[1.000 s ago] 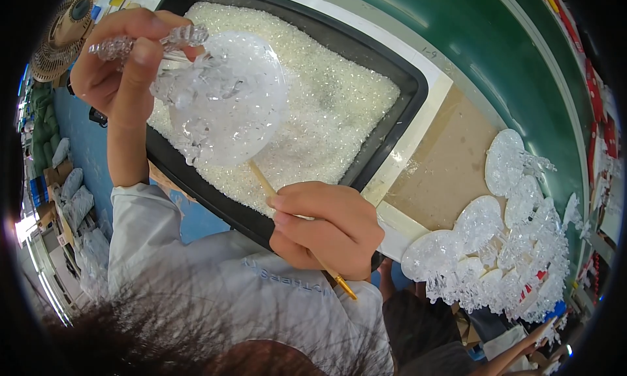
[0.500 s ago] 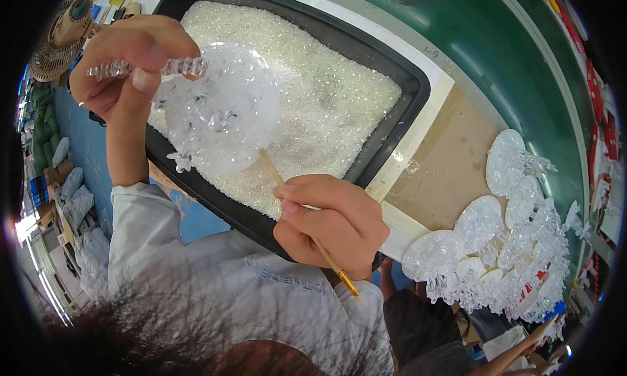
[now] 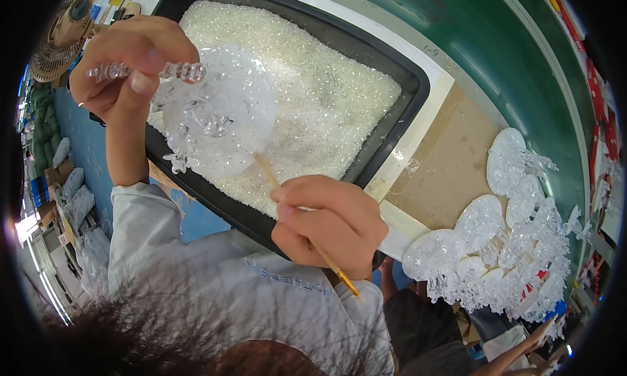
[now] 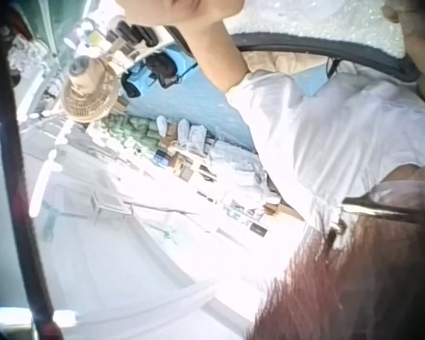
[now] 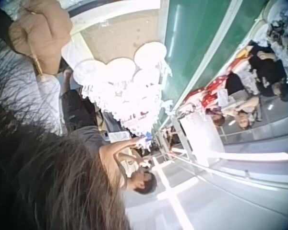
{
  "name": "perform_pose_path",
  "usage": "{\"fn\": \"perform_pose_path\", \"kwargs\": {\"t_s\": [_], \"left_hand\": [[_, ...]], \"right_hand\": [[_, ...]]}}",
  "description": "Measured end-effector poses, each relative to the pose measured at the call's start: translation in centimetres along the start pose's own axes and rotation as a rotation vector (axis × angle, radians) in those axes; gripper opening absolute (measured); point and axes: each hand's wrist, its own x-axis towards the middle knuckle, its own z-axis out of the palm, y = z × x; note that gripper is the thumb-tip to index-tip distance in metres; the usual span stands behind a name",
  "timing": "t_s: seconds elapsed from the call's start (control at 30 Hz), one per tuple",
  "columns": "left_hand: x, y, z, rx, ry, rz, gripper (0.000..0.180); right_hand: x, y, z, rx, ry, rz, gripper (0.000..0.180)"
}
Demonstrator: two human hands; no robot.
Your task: Applying decorative white beads to clear plastic lighting fixture components using a wooden applicator stick.
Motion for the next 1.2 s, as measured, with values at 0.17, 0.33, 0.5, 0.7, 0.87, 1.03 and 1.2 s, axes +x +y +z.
{"fn": "perform_pose_path", "kwargs": {"t_s": [0.17,0.33,0.5,0.7,0.87,1.03,1.2], "left_hand": [[0.3,0.3,0.5,-0.050,-0.012,-0.036,0.012],[0.2,0.4,0.4,-0.011,0.008,-0.011,0.014],[0.0,0.2,0.4,0.033,0.003,0.001,0.017],[-0.2,0.6,1.0,0.033,0.096,-0.040,0.019],[0.0,-0.2,0.7,-0.084,0.014,-0.020,0.021],[-0.1,0.1,0.9,-0.078,0.058,-0.011,0.020],[-0.4,0.4,0.4,0.083,0.054,-0.022,0.021]], "right_hand": [[0.3,0.1,-0.2,-0.006,-0.094,-0.037,0.014],[0.1,-0.1,0.1,-0.044,0.055,0.023,0.014],[0.2,0.2,-0.4,-0.020,-0.126,-0.046,0.013],[0.3,-0.1,-0.5,-0.018,-0.115,-0.014,0.015],[0.3,-0.1,-0.4,0.003,-0.162,-0.004,0.016],[0.2,-0.1,-0.2,-0.029,-0.041,0.011,0.014],[0.1,-0.2,-0.3,-0.002,-0.041,-0.001,0.014]]}}
